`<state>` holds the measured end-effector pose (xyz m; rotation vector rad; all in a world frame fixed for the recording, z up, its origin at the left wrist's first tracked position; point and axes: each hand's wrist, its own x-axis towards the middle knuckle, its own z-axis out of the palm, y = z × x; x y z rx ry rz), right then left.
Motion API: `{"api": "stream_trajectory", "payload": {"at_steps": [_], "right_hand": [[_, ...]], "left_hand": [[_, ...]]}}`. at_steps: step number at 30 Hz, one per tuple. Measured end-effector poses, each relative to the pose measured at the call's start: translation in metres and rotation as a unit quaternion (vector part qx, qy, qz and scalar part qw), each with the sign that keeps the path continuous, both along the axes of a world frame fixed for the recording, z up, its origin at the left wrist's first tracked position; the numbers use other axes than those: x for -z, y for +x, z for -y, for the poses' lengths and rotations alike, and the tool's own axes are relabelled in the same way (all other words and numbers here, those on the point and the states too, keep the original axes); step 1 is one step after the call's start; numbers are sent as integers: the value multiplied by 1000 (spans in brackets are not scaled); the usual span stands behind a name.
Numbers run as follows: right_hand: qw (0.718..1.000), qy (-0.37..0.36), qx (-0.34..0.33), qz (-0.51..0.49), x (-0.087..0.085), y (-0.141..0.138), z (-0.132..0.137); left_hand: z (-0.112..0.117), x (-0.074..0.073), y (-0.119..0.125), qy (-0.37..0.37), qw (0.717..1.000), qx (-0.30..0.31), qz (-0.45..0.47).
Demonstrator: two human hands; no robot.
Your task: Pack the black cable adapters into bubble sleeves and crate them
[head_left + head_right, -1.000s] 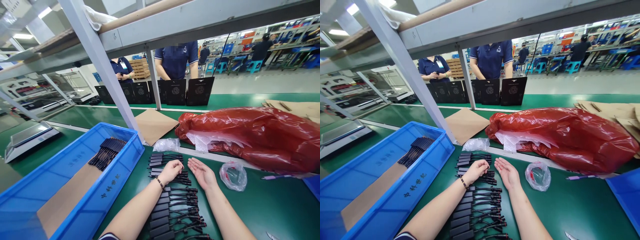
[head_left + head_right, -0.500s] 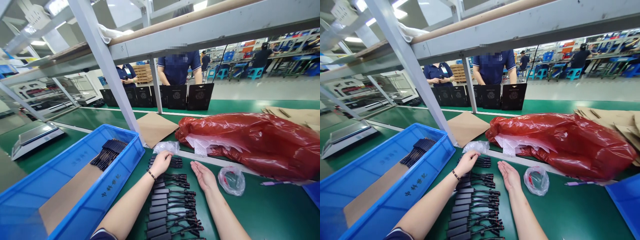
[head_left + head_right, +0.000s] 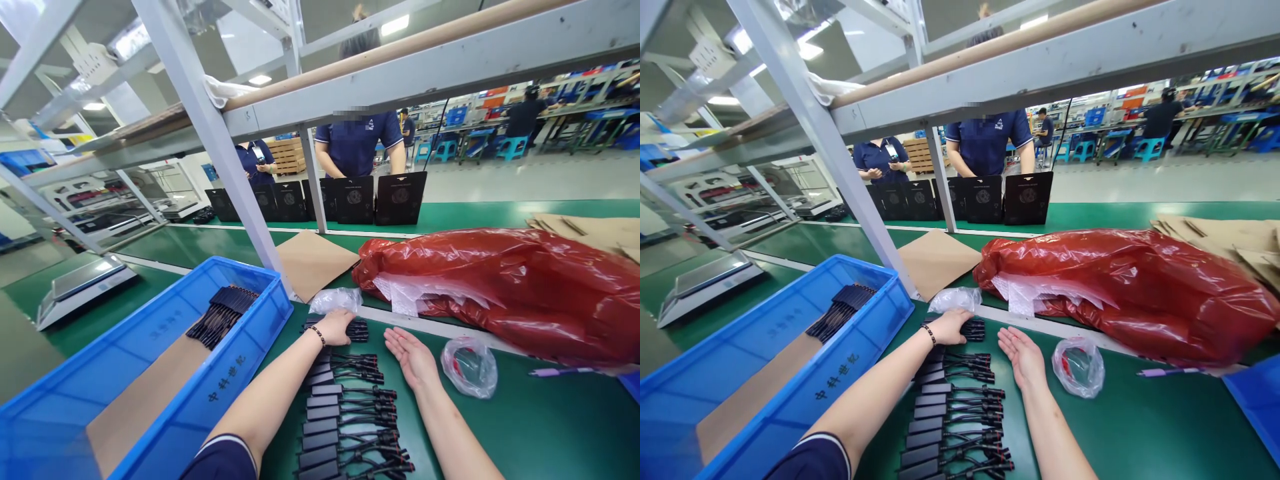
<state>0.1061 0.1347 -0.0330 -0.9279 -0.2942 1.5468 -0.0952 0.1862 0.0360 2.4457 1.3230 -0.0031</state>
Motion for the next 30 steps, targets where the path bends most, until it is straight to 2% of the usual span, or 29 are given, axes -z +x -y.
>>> {"api": "stream_trajectory", "payload": {"at_steps": [4, 10, 18, 23, 30], "right_hand": [[1000, 5, -1, 6, -4, -2, 2], [1000, -1, 1, 17, -8, -5, 4], [999, -4, 12, 37, -7, -7, 4], [999, 6, 22, 43, -10, -8, 4], [998, 16, 26, 51, -17, -10, 7]], "left_hand": [[-5, 1, 2, -1, 1000, 19, -6], [-5, 2, 4, -11, 1000, 12, -14], [-13, 3, 8, -89, 996, 4, -9], [-13, 6, 4, -124, 991, -11, 43], [-7, 20, -6, -166, 971, -44, 167]]}}
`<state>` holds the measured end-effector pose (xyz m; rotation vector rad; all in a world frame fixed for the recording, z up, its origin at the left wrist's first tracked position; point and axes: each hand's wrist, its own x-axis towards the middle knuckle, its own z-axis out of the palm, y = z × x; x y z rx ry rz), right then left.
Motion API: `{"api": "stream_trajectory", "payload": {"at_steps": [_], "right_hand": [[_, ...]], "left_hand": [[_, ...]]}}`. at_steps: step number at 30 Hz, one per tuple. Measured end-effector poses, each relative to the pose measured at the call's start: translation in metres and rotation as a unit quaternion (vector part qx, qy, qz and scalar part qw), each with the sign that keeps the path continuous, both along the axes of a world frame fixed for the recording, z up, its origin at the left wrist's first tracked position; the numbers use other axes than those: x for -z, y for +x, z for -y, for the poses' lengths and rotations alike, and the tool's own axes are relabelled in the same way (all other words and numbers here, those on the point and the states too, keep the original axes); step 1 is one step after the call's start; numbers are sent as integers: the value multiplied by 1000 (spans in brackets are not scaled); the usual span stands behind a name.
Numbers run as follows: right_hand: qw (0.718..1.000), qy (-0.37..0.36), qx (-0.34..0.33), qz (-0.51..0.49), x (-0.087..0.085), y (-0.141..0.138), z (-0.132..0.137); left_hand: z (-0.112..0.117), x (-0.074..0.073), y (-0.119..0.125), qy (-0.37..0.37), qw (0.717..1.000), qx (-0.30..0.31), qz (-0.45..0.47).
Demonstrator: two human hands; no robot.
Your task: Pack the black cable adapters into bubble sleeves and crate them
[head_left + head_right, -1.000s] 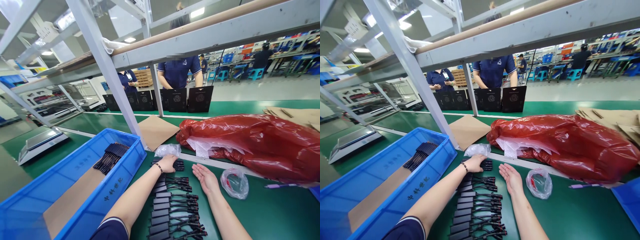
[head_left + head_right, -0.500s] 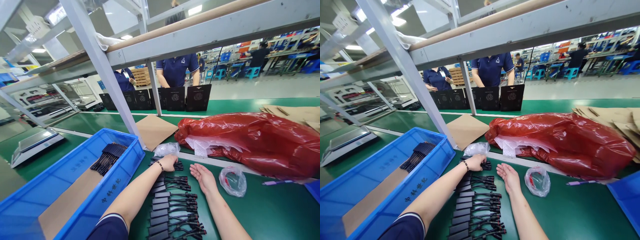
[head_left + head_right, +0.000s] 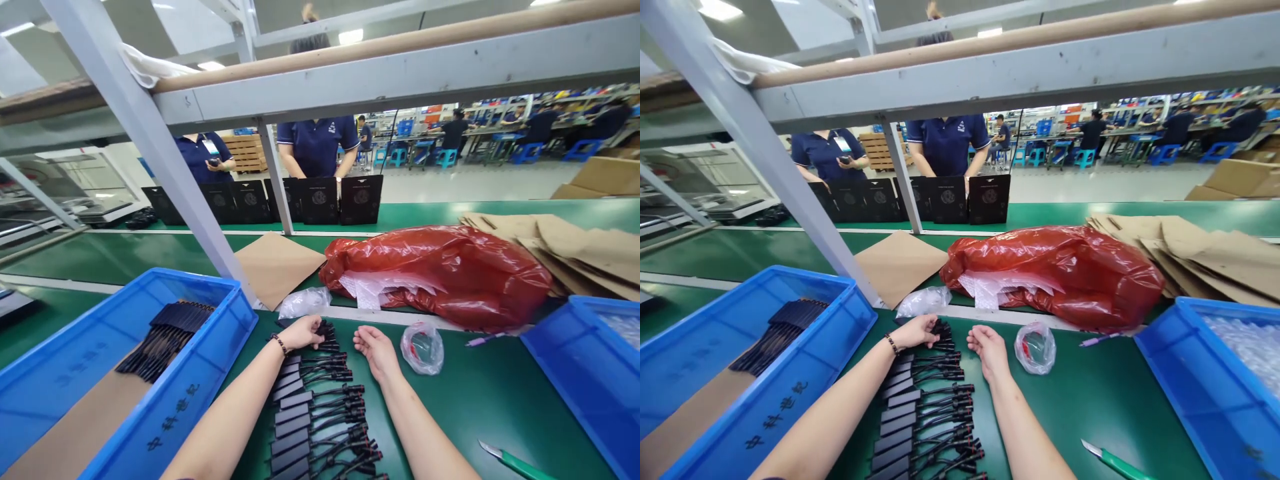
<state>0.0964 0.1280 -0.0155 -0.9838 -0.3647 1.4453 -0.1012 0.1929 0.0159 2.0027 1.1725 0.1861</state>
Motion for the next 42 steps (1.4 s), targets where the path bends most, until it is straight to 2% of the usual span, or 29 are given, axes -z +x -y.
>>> {"api": "stream_trajectory", "payload": {"at_steps": [7, 13, 17, 23, 31, 42], "right_hand": [[1000, 15, 1, 13, -12, -1, 2], [998, 19, -44, 37, -26, -8, -10], [996, 24, -59, 67, -20, -19, -17], [989, 32, -92, 112, -6, -26, -11], [977, 73, -129, 156, -9, -30, -8], [972, 87, -132, 173, -6, -32, -6]], "left_hand": [[11, -2, 15, 17, 996, -37, 83], [17, -1, 18, -66, 986, -66, 141], [18, -3, 14, -105, 974, -63, 192], [18, -1, 12, -125, 962, -75, 232], [20, -4, 17, -126, 958, -79, 244], [21, -4, 18, -124, 960, -90, 233]]}}
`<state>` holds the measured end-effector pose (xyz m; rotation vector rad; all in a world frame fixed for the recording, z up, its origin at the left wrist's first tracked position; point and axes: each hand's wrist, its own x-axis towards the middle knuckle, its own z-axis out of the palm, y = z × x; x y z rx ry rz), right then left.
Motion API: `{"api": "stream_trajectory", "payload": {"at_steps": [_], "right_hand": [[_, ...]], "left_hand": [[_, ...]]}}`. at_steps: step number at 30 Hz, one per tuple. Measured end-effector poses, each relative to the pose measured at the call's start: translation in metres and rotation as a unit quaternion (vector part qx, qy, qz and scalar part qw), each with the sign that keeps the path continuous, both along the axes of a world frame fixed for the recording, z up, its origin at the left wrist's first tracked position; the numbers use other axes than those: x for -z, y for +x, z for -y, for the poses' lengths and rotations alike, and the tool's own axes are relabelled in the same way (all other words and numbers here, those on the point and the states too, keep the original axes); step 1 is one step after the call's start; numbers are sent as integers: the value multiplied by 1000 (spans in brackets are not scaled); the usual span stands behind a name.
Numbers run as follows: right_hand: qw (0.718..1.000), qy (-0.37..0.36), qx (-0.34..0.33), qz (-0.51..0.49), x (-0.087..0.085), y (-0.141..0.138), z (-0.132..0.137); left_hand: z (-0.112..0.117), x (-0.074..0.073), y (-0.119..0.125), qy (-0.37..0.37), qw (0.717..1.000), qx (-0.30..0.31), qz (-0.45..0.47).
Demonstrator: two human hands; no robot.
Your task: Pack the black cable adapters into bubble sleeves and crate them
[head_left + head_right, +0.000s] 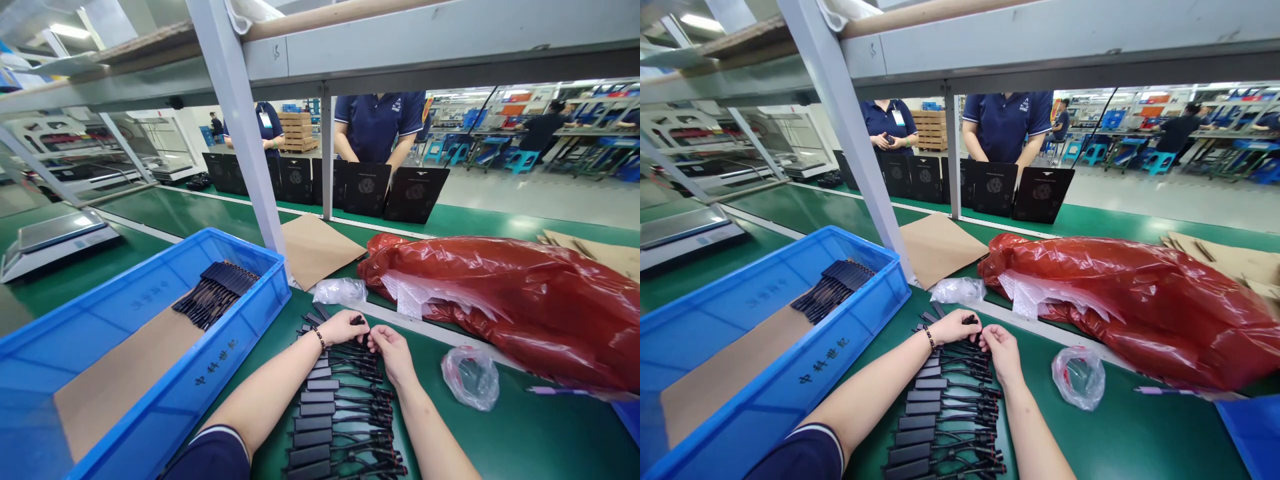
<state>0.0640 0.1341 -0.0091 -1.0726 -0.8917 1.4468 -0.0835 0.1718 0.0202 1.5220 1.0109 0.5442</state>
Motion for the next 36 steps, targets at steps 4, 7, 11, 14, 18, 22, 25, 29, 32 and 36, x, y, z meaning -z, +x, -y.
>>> {"api": "stream_trajectory", "payload": {"at_steps": [4, 7, 11, 14, 18, 22, 25, 29, 32, 36], "right_hand": [[1000, 3, -4, 6, -1, -1, 0], [1000, 6, -3, 12, -1, -1, 0], [999, 15, -6, 28, -1, -2, 0], [999, 24, -6, 46, 1, -4, -1], [997, 47, -13, 67, 3, -4, -1], [994, 66, -15, 84, 6, -4, -2], [993, 67, -12, 93, 9, -5, -4], [994, 56, 1, 93, 13, -3, -7], [995, 39, 43, 82, 16, 4, -10], [994, 28, 82, 59, 18, 11, -13]], "left_hand": [[0, 0, 0, -14, 1000, -12, 1], [-1, 1, -1, -27, 999, -19, 3], [-2, 5, -2, -38, 999, -18, 8], [-2, 6, -2, -33, 999, -19, 7], [1, 0, -1, -21, 1000, -20, 2], [2, -6, -1, -16, 1000, -11, 4], [2, -7, -1, -28, 999, 0, 15], [1, -6, 0, -42, 999, 0, 29], [1, -4, 0, -46, 998, -5, 31], [0, 0, 1, -45, 998, -17, 29]]}}
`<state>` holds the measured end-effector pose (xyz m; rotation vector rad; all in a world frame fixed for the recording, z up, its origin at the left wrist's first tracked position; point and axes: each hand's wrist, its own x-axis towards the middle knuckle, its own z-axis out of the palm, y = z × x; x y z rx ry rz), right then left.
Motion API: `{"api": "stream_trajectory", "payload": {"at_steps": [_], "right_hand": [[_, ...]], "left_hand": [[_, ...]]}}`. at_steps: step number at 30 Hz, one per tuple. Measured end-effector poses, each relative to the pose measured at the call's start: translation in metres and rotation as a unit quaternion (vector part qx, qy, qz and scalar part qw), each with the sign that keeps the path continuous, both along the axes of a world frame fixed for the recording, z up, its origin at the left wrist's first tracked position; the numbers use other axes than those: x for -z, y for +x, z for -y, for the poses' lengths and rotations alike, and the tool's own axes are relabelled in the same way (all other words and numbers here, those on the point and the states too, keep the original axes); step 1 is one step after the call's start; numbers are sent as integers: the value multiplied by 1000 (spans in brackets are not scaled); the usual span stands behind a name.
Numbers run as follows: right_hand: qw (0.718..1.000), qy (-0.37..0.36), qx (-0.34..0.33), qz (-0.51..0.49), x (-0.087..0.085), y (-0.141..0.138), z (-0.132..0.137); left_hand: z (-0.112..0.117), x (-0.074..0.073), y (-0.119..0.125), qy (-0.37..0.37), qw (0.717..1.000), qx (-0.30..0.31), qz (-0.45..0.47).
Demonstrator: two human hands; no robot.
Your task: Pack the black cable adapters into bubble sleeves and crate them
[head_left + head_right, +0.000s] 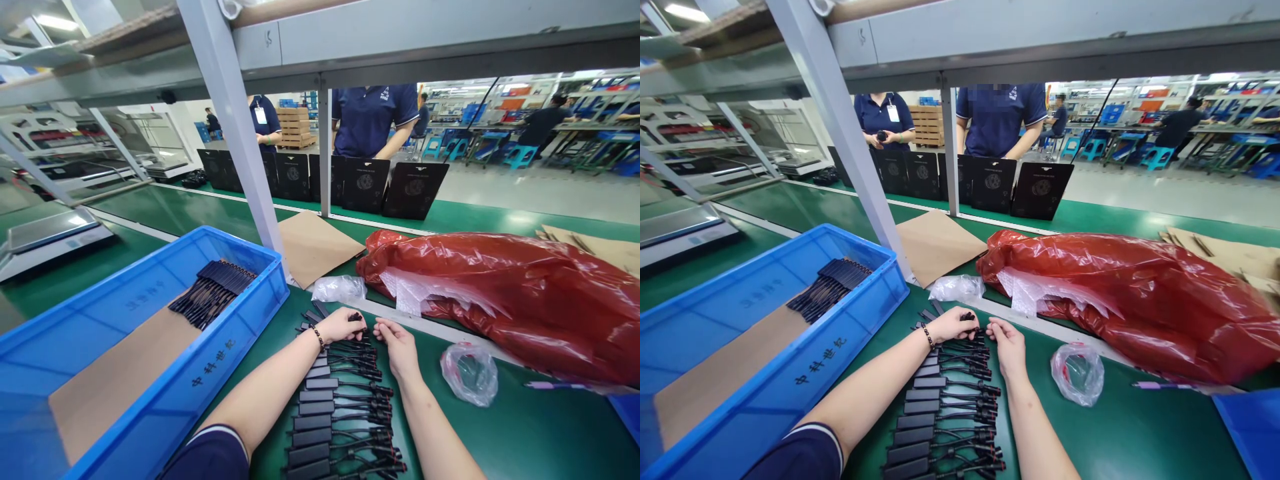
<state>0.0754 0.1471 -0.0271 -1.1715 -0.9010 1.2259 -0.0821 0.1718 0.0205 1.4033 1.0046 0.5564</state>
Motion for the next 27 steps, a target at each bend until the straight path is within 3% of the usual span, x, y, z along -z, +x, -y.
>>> {"api": "stream_trajectory", "payload": {"at_steps": [15, 22, 27], "right_hand": [[996, 38, -62, 50, -11, -13, 9], [991, 52, -82, 97, -13, -12, 9], [986, 58, -88, 130, -11, -13, 6]], "left_hand": [[-2, 6, -1, 53, 998, 1, -23], [0, -1, 0, 74, 997, 14, -29], [1, -3, -2, 48, 998, 35, -27]]}}
